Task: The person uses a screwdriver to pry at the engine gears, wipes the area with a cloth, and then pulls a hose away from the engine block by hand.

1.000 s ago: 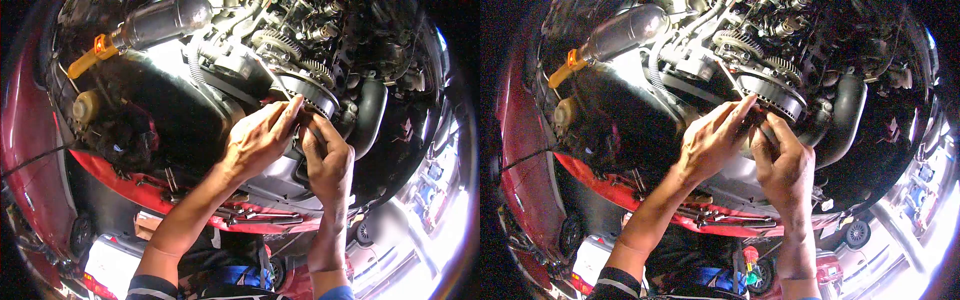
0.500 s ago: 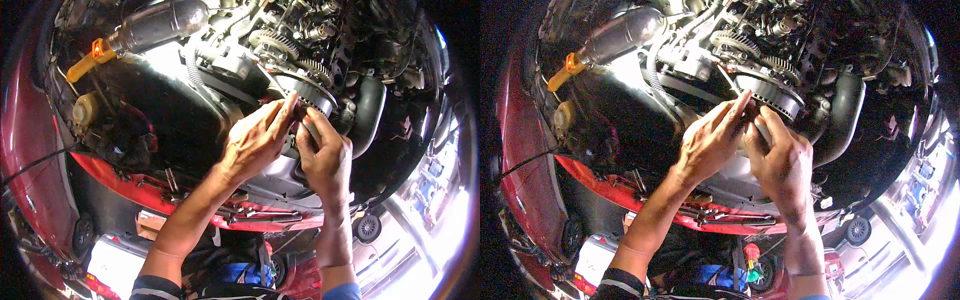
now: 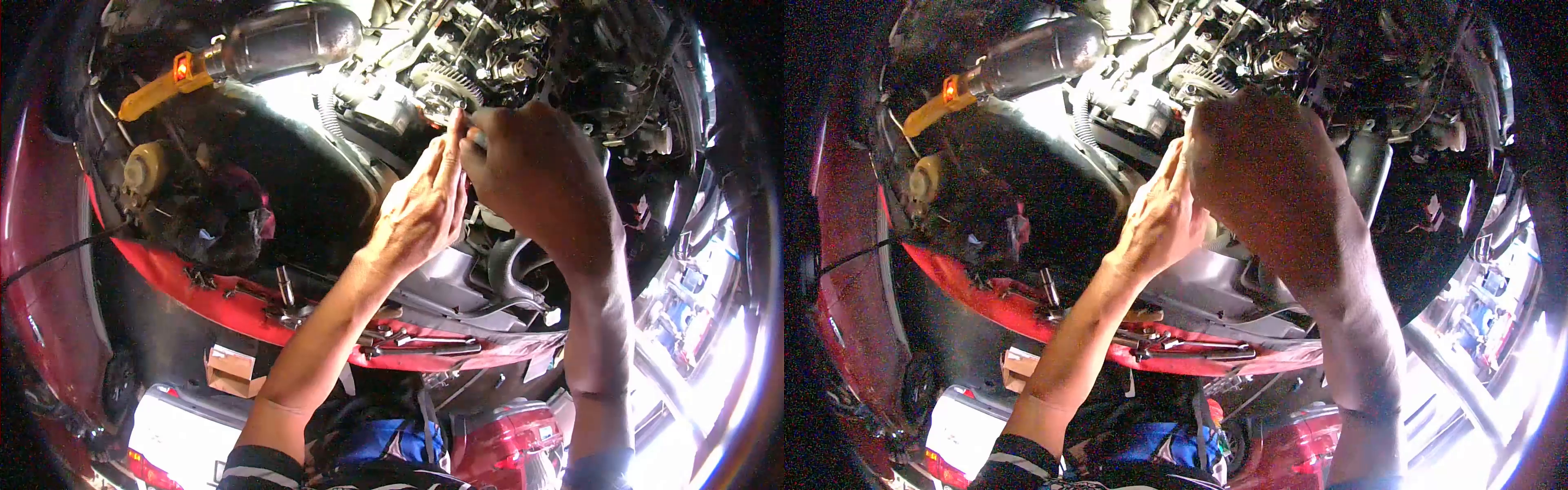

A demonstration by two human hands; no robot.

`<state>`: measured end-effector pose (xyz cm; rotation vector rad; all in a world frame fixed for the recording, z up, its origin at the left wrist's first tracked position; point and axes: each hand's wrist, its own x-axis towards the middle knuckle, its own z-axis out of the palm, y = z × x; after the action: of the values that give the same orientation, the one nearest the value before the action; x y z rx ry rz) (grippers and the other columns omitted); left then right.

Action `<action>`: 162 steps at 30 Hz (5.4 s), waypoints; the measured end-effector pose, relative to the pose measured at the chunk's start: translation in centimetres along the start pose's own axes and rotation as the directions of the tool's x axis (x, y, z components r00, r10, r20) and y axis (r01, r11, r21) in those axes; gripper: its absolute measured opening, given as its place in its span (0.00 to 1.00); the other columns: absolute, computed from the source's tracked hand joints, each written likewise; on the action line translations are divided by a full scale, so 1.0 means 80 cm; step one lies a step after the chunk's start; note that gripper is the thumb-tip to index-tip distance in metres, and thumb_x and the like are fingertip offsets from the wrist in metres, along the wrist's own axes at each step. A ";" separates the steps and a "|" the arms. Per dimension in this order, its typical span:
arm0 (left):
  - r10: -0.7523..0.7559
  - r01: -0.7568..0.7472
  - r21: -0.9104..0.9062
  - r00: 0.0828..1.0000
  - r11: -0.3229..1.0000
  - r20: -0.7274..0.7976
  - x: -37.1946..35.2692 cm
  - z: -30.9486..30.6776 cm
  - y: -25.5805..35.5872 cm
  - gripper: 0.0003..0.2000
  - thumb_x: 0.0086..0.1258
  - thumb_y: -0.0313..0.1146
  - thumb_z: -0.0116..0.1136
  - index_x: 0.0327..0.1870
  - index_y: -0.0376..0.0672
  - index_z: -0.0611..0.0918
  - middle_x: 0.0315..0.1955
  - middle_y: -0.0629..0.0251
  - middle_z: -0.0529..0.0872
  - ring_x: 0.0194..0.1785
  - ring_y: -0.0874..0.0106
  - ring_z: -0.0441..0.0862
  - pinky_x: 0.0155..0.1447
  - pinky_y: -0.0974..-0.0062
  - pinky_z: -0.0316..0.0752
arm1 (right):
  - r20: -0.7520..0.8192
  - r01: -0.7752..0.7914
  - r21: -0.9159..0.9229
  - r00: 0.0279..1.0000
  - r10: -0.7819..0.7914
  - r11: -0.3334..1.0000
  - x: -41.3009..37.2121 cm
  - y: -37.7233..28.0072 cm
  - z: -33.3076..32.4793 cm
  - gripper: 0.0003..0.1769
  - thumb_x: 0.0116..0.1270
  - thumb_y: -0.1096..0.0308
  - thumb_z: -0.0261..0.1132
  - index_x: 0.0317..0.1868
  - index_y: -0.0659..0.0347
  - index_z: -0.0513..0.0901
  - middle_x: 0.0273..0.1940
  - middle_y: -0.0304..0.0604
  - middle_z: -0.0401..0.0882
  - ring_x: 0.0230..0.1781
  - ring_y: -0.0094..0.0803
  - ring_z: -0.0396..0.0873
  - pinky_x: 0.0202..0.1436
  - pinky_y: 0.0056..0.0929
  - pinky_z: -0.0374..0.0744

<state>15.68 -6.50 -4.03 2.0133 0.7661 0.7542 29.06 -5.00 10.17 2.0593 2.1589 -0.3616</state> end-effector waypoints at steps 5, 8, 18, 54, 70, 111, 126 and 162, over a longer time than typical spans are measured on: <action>-0.014 0.016 -0.040 0.998 0.999 0.060 -0.009 0.002 -0.002 0.34 0.69 0.26 0.60 0.77 0.34 0.65 0.55 0.49 0.82 0.56 0.53 0.83 0.57 0.63 0.83 | -0.050 -0.351 0.322 0.921 0.386 0.879 -0.047 -0.026 0.045 0.13 0.72 0.64 0.68 0.47 0.67 0.86 0.39 0.62 0.87 0.39 0.57 0.87 0.44 0.48 0.85; 0.002 -0.002 -0.002 0.998 1.000 0.056 -0.015 0.013 -0.007 0.32 0.66 0.29 0.65 0.73 0.41 0.72 0.46 0.56 0.85 0.47 0.55 0.86 0.50 0.62 0.84 | -0.169 -0.344 0.456 0.872 0.459 0.821 -0.086 -0.027 0.089 0.13 0.73 0.64 0.66 0.51 0.64 0.85 0.39 0.58 0.89 0.39 0.54 0.89 0.42 0.48 0.87; 0.126 -0.132 0.077 0.989 0.988 0.080 -0.014 0.015 -0.010 0.31 0.69 0.34 0.68 0.73 0.40 0.72 0.41 0.58 0.84 0.43 0.60 0.85 0.47 0.65 0.82 | -0.128 -0.369 0.678 0.792 0.597 0.635 -0.108 -0.021 0.111 0.17 0.72 0.65 0.68 0.55 0.68 0.86 0.43 0.58 0.90 0.43 0.52 0.90 0.49 0.41 0.87; -0.222 0.224 0.023 0.940 0.974 0.258 -0.017 -0.053 0.059 0.20 0.82 0.39 0.55 0.63 0.31 0.81 0.47 0.43 0.87 0.50 0.50 0.88 0.55 0.62 0.80 | 0.041 -0.198 0.967 0.741 0.670 0.160 -0.135 -0.107 0.146 0.26 0.75 0.68 0.61 0.71 0.62 0.71 0.58 0.64 0.82 0.57 0.64 0.83 0.56 0.48 0.83; -0.393 0.430 0.034 0.788 0.902 0.475 0.008 -0.108 0.015 0.21 0.82 0.33 0.57 0.71 0.35 0.78 0.55 0.50 0.90 0.54 0.74 0.86 0.57 0.72 0.81 | 0.080 -0.347 0.915 0.653 0.753 0.204 -0.080 -0.166 0.125 0.32 0.77 0.64 0.59 0.76 0.68 0.63 0.54 0.72 0.82 0.54 0.70 0.81 0.55 0.57 0.81; -0.326 0.678 -0.324 0.647 0.660 0.690 0.070 -0.173 -0.048 0.25 0.84 0.39 0.47 0.76 0.33 0.73 0.61 0.59 0.86 0.59 0.75 0.82 0.58 0.78 0.77 | 0.115 -0.287 0.952 0.659 0.743 0.108 -0.014 -0.187 0.065 0.44 0.66 0.71 0.68 0.80 0.65 0.59 0.61 0.65 0.75 0.60 0.62 0.80 0.61 0.48 0.81; -0.568 0.567 -0.811 0.718 0.143 0.402 0.056 -0.250 -0.029 0.30 0.87 0.60 0.32 0.68 0.44 0.74 0.65 0.61 0.77 0.68 0.70 0.73 0.77 0.65 0.63 | -0.762 0.334 0.647 0.319 0.563 0.686 0.074 -0.148 0.084 0.14 0.50 0.60 0.67 0.33 0.60 0.79 0.42 0.49 0.77 0.46 0.47 0.80 0.46 0.46 0.81; 0.047 0.108 -0.704 0.979 0.702 0.198 0.095 -0.144 -0.010 0.33 0.79 0.57 0.34 0.65 0.32 0.70 0.65 0.39 0.75 0.72 0.48 0.72 0.79 0.47 0.62 | -0.821 0.322 0.552 0.045 0.570 0.769 0.142 -0.093 0.113 0.13 0.46 0.57 0.66 0.28 0.56 0.80 0.22 0.36 0.68 0.18 0.31 0.75 0.17 0.32 0.70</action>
<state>11.80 5.04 2.49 1.3228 0.2981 0.6734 20.42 3.25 -0.88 3.7322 2.4577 0.9915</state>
